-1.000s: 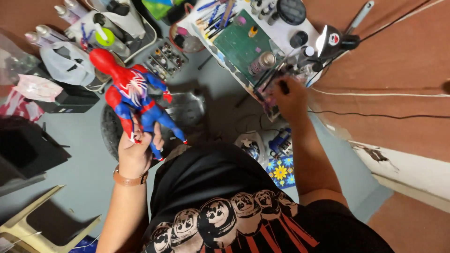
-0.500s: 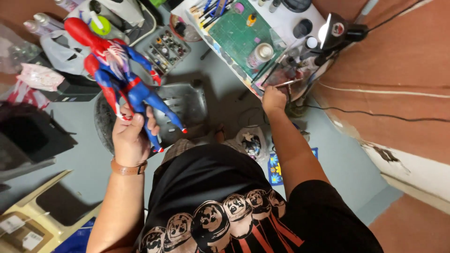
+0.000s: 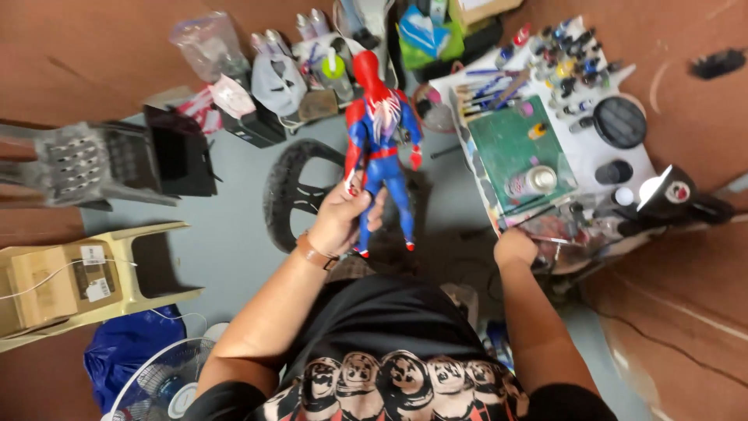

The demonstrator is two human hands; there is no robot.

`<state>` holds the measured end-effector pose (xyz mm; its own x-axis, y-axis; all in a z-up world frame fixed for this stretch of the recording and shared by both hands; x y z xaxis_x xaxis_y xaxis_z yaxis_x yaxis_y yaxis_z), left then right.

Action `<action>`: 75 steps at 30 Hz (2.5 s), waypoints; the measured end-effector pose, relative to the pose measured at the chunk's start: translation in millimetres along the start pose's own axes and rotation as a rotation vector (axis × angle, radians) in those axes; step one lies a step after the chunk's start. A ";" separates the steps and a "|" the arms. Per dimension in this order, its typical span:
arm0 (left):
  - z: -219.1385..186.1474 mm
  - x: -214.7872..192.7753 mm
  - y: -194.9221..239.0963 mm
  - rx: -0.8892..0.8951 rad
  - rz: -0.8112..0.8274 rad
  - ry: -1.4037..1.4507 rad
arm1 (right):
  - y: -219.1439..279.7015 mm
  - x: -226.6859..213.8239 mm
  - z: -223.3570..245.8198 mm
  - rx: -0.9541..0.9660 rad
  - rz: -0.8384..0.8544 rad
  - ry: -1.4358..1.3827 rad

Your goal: Spray painting a Spider-Man action figure and then detailing it with a fine tool at a workbench.

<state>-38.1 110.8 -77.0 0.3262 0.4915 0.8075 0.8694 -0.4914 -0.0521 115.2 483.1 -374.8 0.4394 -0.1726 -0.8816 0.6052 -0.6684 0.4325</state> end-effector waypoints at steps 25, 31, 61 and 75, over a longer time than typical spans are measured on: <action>10.1 58.4 35.5 -0.033 0.326 -0.098 | 203.2 -345.0 -1.5 -0.997 0.157 -2.306; -1.0 48.2 41.3 0.048 0.296 -0.126 | 231.4 -372.8 27.2 -1.167 0.217 -2.289; -174.0 -34.2 104.2 0.258 0.461 -0.368 | 383.0 -456.7 267.3 -1.427 0.181 -1.938; -187.9 -49.3 103.6 0.337 0.451 -0.386 | 413.2 -475.3 289.7 -1.536 0.218 -1.841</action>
<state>-33.9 -99.4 -11.8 0.7387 0.5430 0.3993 0.6646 -0.4884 -0.5655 -36.0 79.3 168.0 0.2633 -0.9008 0.3452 0.8778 0.0754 -0.4730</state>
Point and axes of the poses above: each hand's wrist, its own y-axis away from the middle knuckle, its own x-axis out of the palm, z = x × y, the point moved 8 cm from there along -y, towards the middle knuckle, and after that the axes turned 7 degrees about x, right-handed, at the moved point
